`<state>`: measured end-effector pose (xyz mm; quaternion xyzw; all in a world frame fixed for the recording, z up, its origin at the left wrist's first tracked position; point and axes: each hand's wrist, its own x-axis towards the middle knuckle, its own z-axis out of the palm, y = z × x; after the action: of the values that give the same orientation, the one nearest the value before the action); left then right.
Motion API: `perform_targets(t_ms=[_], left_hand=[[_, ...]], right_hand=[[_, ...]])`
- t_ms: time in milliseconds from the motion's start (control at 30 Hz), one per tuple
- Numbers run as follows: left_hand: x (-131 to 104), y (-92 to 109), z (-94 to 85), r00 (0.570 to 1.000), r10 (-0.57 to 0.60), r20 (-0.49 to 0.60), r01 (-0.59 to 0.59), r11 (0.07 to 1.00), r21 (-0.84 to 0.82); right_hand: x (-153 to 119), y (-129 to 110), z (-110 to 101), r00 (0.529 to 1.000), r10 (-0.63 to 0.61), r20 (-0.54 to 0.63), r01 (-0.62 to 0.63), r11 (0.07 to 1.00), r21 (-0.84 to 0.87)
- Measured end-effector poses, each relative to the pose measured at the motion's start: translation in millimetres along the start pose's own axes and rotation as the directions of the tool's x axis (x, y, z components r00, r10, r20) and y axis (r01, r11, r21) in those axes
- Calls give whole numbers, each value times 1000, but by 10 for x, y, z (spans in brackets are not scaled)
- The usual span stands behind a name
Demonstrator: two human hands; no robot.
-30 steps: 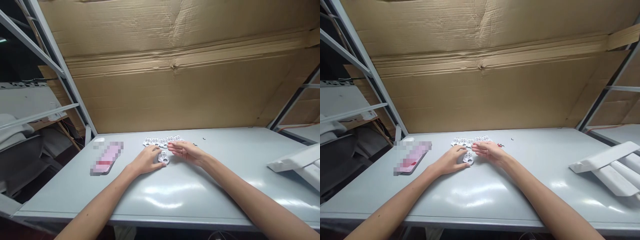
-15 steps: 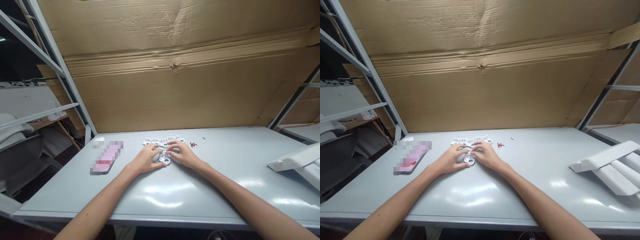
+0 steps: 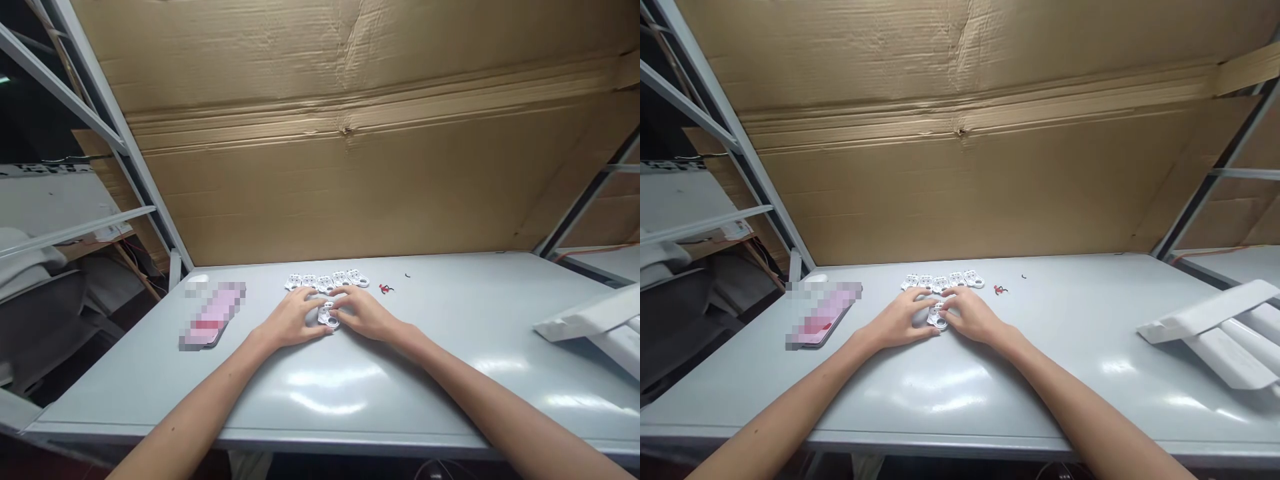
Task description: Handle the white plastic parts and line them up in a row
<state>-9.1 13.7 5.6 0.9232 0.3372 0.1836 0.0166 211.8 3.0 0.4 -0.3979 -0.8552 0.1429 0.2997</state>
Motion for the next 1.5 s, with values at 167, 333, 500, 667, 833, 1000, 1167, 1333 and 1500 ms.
perform_targets(t_ms=[167,333,500,667,833,1000,1167,1333,1500], left_hand=[[1,9,10,1000,21,-18,-21,999,28],[4,19,6,1000,14,-23,-14,999,34],[26,91,52,998,-6,-55,7,1000,19],[51,134,107,996,-62,-63,61,998,-15],[9,-32,-35,996,-53,-65,54,999,5],[-62,-351,-315,960,-237,-147,252,963,97],[-111,-597,-324,859,-498,-118,511,842,174],[-123,-725,-140,832,-554,30,544,825,150],[-126,-780,-58,823,-566,50,555,819,143]], right_hand=[[-17,-42,-189,997,-54,53,53,998,21],[-29,-44,-221,990,-89,113,84,995,48],[-32,-38,-204,987,-122,105,120,993,22],[-33,-75,-215,987,-122,105,119,992,39],[-45,-87,-226,994,-1,109,-4,999,47],[-53,-43,-206,993,24,115,-24,1000,-9],[-56,-27,-199,992,-4,128,10,999,-47],[-51,42,-280,992,86,90,-74,989,-126],[-72,168,-421,978,207,4,-204,965,-164]])
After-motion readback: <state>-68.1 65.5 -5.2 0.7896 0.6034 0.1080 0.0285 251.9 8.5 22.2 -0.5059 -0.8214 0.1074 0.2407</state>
